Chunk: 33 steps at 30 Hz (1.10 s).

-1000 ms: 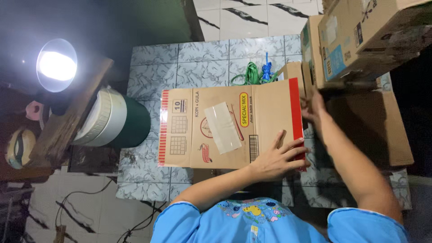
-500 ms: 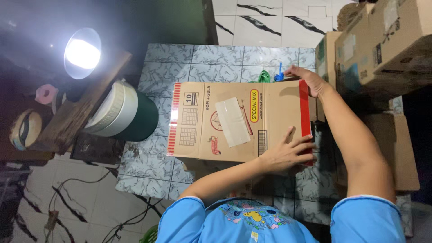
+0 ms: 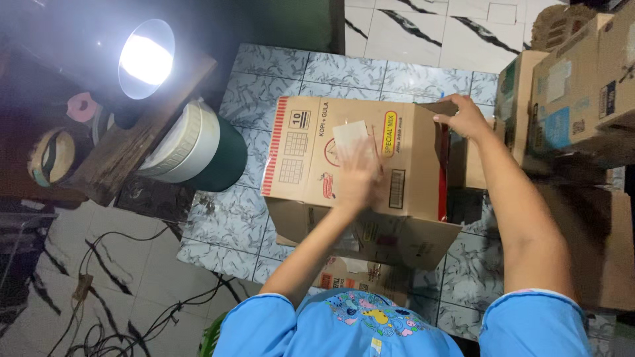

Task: The person flattens empty cardboard boxes on a tiled table, pressing each box flat with their hands and stacking the flattened boxes on top of one another. They work through several boxes one at a time, opening the flaps and pressing the sides down.

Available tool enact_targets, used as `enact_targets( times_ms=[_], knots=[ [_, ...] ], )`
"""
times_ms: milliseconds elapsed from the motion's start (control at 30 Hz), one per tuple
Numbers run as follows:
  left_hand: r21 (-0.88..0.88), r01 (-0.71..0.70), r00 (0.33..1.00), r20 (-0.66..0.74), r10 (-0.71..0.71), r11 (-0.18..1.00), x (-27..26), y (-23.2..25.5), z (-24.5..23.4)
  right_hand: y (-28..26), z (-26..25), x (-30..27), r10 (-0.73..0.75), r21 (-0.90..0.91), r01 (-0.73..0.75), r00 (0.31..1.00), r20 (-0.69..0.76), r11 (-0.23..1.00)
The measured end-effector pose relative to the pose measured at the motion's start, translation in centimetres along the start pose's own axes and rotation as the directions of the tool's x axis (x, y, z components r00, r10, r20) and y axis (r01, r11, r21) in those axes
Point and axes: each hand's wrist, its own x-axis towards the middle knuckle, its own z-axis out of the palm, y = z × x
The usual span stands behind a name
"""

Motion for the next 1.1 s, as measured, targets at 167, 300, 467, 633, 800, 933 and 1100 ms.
enact_targets(
  times_ms=[167,300,467,633,800,933,1100],
  knots=[
    [0.124,0.571,0.819,-0.154,-0.553,0.812,-2.2,-10.0,-1.0,-1.9,1.1,-0.2,0.198,0.011,-0.200,0.975,0.097,0.980],
    [0.146,0.749,0.652,0.015,-0.758,0.647,-4.5,-15.0,-0.7,-3.3,2.9,-0.8,0.262,-0.032,-0.260,0.960,0.102,0.965],
    [0.018,0.843,0.519,0.234,-0.822,0.537,-7.1,-16.6,1.0,-2.5,6.1,-2.4,0.271,-0.058,-0.268,0.962,0.038,0.962],
    [0.082,0.867,0.444,0.320,-0.837,0.492,-10.5,-16.9,1.9,-0.4,8.8,-4.4,0.310,-0.109,-0.299,0.945,0.105,0.948],
    [0.122,0.883,0.381,0.377,-0.844,0.453,-14.0,-17.2,3.6,1.9,12.2,-6.4,0.309,-0.153,-0.296,0.949,0.067,0.943],
    [0.128,0.885,0.382,0.350,-0.855,0.448,-15.7,-17.1,4.7,3.1,15.0,-9.2,0.219,-0.051,-0.229,0.964,-0.152,0.972],
    [0.250,0.873,0.328,0.335,-0.883,0.419,-15.9,-16.4,4.6,3.2,16.8,-14.0,0.279,-0.014,-0.293,0.922,-0.270,0.956]
  ],
)
